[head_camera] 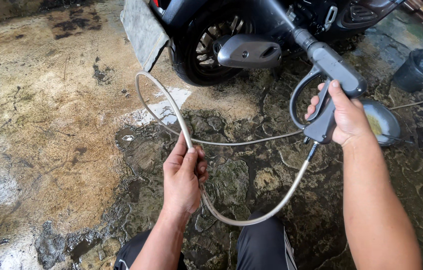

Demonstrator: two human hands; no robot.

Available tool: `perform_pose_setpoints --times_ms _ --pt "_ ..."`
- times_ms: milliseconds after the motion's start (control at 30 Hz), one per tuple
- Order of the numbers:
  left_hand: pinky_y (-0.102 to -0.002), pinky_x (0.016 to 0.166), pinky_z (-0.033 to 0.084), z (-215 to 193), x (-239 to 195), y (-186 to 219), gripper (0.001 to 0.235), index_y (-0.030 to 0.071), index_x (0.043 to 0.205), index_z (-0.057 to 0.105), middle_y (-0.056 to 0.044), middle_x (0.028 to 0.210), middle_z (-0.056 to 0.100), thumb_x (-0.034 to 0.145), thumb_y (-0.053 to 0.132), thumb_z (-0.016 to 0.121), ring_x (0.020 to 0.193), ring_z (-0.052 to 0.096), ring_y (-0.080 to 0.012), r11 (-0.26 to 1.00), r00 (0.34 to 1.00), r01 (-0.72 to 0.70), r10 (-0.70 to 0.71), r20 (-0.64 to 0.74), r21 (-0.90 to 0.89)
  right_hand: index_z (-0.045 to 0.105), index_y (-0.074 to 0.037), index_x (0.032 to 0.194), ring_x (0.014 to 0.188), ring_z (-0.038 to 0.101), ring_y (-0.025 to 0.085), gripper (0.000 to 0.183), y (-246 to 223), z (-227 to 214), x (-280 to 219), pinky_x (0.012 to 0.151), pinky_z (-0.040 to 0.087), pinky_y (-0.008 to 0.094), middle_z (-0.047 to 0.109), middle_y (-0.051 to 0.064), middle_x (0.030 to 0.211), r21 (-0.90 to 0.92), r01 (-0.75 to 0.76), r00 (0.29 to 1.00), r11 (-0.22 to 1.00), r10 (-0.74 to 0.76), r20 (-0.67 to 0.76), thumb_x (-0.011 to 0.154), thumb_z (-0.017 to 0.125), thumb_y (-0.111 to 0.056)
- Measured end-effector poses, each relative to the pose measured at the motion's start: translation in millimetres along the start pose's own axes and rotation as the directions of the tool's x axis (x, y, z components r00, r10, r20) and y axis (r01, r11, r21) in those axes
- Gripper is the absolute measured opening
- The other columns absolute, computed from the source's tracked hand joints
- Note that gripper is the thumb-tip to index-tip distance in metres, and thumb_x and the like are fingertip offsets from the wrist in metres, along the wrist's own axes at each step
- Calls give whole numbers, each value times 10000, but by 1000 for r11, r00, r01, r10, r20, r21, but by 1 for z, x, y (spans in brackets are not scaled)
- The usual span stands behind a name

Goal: The person uses a high-pressure water spray gun to clean a black scooter. They systematically rinse the vehicle's body, wheels, and undercarriage, moving the spray nozzle around to cover different areas while holding the hose with their other hand.

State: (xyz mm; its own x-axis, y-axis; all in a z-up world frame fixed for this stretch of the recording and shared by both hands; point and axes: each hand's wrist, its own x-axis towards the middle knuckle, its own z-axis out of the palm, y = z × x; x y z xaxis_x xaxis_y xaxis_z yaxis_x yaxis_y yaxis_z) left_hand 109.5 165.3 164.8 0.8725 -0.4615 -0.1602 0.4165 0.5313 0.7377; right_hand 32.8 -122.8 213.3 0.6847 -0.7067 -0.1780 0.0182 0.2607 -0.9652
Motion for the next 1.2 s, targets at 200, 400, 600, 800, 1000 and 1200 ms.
perform_pose_setpoints --times_ms 200,400,600,800,1000,1200 --pt "-172 369 236 3 -7 -7 513 92 1374 312 -22 676 447 870 61 405 462 318 -66 998 999 -24 26 36 -57 540 -107 918 583 547 191 271 1 -9 -1 552 509 353 534 72 695 -45 3 997 999 -7 -79 872 564 -373" --pt "-156 380 280 -5 -3 -3 517 114 1371 333 -12 662 483 864 40 402 475 369 -62 999 998 -40 41 -55 12 536 -145 902 569 544 172 225 21 -6 -3 547 498 321 554 45 674 5 72 980 997 -70 -188 856 580 -361" --pt "-177 386 360 -39 18 -30 450 27 1316 357 -87 656 478 868 -7 380 480 400 -99 952 952 -228 262 -159 206 549 -25 802 488 615 210 277 60 12 -4 446 568 361 586 142 638 -63 274 893 960 -279 -353 881 577 -289" --pt "-188 414 363 -59 17 -42 451 25 1311 370 -92 666 483 862 -9 373 497 406 -104 949 941 -213 264 -213 233 541 -46 853 515 630 209 265 80 18 2 463 587 402 602 130 680 -56 218 878 974 -221 -424 858 596 -305" --pt "-172 400 368 -47 4 -8 450 78 1325 371 -68 667 477 881 13 336 491 394 -85 966 947 -218 244 -207 143 557 -86 873 525 639 217 282 66 -15 32 507 602 420 601 120 667 38 171 896 985 -139 -423 842 590 -364" --pt "-180 404 358 -47 5 -16 463 75 1342 336 -78 662 456 883 18 355 492 374 -96 964 949 -251 263 -172 89 559 -105 877 530 634 210 259 57 -11 31 527 599 411 596 113 680 29 185 915 982 -161 -370 857 580 -362"
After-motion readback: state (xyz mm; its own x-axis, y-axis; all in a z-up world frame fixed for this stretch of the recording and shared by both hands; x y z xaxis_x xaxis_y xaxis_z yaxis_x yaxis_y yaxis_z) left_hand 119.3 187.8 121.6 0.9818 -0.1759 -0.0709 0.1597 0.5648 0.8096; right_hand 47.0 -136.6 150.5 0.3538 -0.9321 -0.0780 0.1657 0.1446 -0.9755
